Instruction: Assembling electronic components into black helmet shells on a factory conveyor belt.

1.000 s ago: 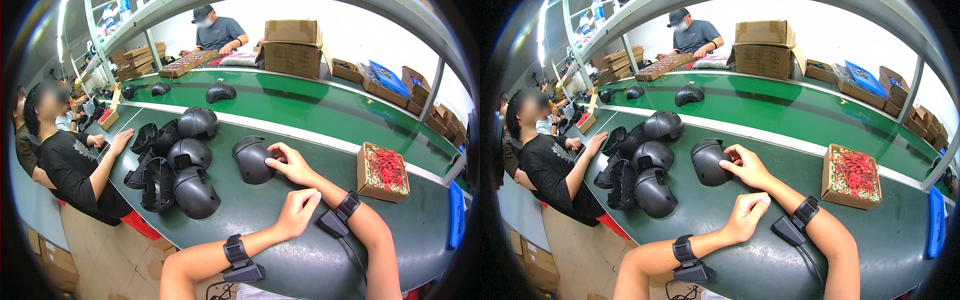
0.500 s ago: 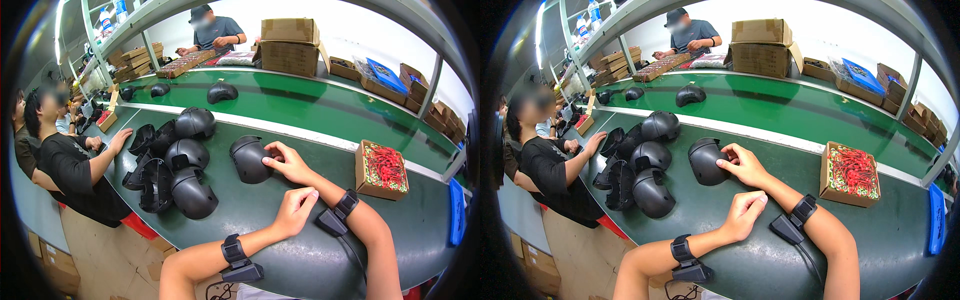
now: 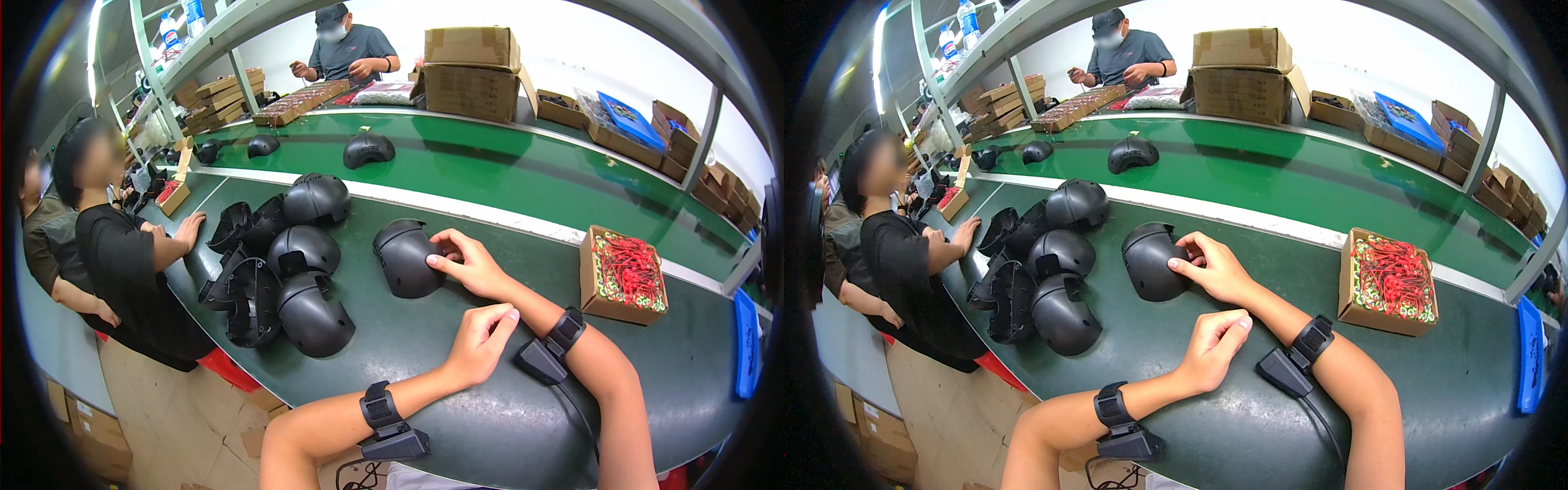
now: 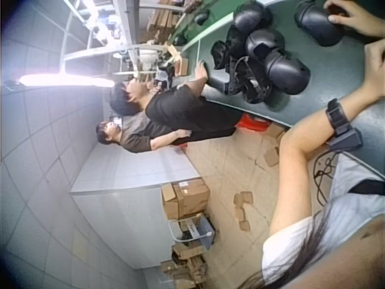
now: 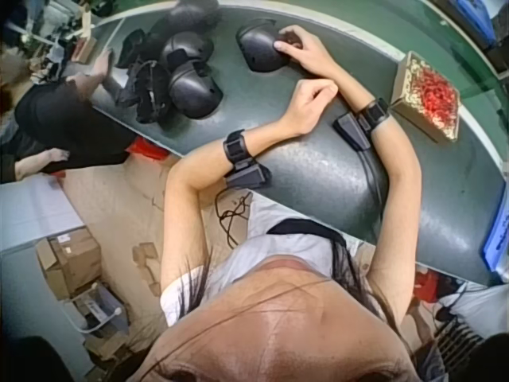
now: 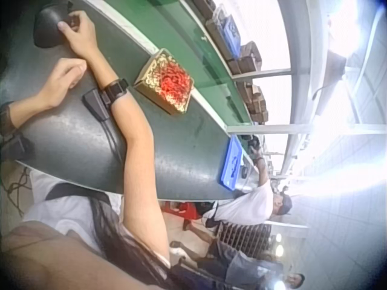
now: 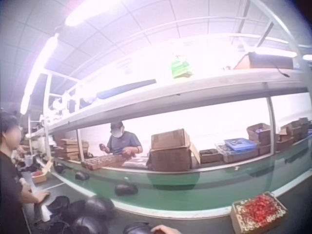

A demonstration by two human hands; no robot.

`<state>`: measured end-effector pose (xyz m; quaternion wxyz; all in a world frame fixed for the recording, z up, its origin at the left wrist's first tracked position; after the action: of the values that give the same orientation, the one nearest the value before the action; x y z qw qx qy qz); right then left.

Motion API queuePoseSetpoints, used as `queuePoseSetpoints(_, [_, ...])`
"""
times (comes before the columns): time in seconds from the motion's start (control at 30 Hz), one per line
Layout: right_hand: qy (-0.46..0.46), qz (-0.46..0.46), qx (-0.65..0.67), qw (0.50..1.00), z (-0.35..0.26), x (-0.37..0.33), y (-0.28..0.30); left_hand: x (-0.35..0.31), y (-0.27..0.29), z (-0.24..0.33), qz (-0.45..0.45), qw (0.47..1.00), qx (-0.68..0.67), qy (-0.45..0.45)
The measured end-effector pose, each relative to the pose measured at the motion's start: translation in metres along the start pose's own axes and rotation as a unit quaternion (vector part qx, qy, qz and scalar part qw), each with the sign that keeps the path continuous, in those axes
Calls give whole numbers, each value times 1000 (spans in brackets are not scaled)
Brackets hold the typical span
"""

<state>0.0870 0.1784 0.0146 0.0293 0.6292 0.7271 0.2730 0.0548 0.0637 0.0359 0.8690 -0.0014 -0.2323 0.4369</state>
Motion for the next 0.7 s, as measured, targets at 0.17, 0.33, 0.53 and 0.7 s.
queuePoseSetpoints(0.17, [-1, -3, -1, 1000, 0, 0, 0, 1, 0, 0, 2, 1000, -1, 2])
queuePoseSetpoints(0.33, [-5, -4, 10, 1000, 2, 0, 0, 1, 0, 0, 1, 1000, -4, 6])
queuePoseSetpoints(0.53, [7, 4, 8, 1000, 0, 1, 1, 1, -2, -1, -5, 1000, -9, 6])
queuePoseSetpoints(0.7, [-4, -4, 16, 1000, 2, 0, -1, 1, -2, -1, -1, 1000, 0, 4])
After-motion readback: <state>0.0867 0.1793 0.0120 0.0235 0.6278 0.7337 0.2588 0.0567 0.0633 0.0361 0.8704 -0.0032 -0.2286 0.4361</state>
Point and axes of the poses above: each hand's wrist, its own x-axis towards the middle knuckle, its own y-axis out of the back of the hand, z = x × y, the point moved 10 cm from there along x, towards the middle knuckle, and after that the axes turned 10 degrees about -x, right-handed, at the moved point
